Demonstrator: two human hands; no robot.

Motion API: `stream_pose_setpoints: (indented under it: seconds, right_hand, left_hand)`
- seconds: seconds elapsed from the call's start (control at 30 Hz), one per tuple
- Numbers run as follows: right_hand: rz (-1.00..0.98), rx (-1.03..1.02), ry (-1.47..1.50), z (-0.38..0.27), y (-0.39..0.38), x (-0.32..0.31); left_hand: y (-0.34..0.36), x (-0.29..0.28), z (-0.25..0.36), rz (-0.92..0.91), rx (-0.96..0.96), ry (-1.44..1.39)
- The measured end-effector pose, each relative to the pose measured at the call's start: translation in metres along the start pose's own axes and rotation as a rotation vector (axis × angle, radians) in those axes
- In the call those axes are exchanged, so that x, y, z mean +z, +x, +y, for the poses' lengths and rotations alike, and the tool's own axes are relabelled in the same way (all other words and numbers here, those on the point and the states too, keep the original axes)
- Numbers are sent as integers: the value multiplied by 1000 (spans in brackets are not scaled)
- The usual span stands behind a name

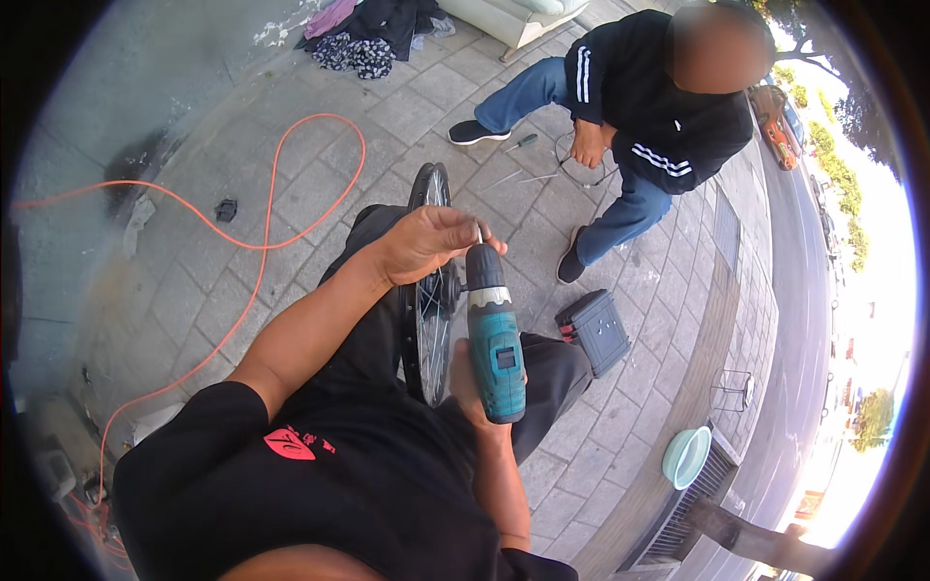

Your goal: The person is repairing a bicycle wheel by tightening the spokes with a cordless drill. They rotate the wheel and adjust the spokes systematically.

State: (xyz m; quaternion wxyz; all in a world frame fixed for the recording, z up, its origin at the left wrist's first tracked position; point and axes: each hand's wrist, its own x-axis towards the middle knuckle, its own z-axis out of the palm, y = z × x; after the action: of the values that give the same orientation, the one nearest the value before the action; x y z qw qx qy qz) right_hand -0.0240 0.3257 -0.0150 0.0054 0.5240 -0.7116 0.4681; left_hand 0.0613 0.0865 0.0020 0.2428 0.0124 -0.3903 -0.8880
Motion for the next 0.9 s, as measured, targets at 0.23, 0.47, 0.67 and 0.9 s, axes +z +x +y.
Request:
stream_pose_setpoints:
  seconds: [0.23,0.47,0.67,0.9]
  right_hand:
    - [-135,41,-107,-4,-12,-3]
    - [-32,684,511,-17,9,-46]
    - [145,614,784,26,24,-84]
    - [91,634,1159,121,50,-114]
  left_hand:
    - [-1,3,1,27,-7,-8]
    - [-27,-11,9,485,525,1198]
    - [-14,-8,-24,508,542,1500]
    - [25,-16,-41,846,278,1065]
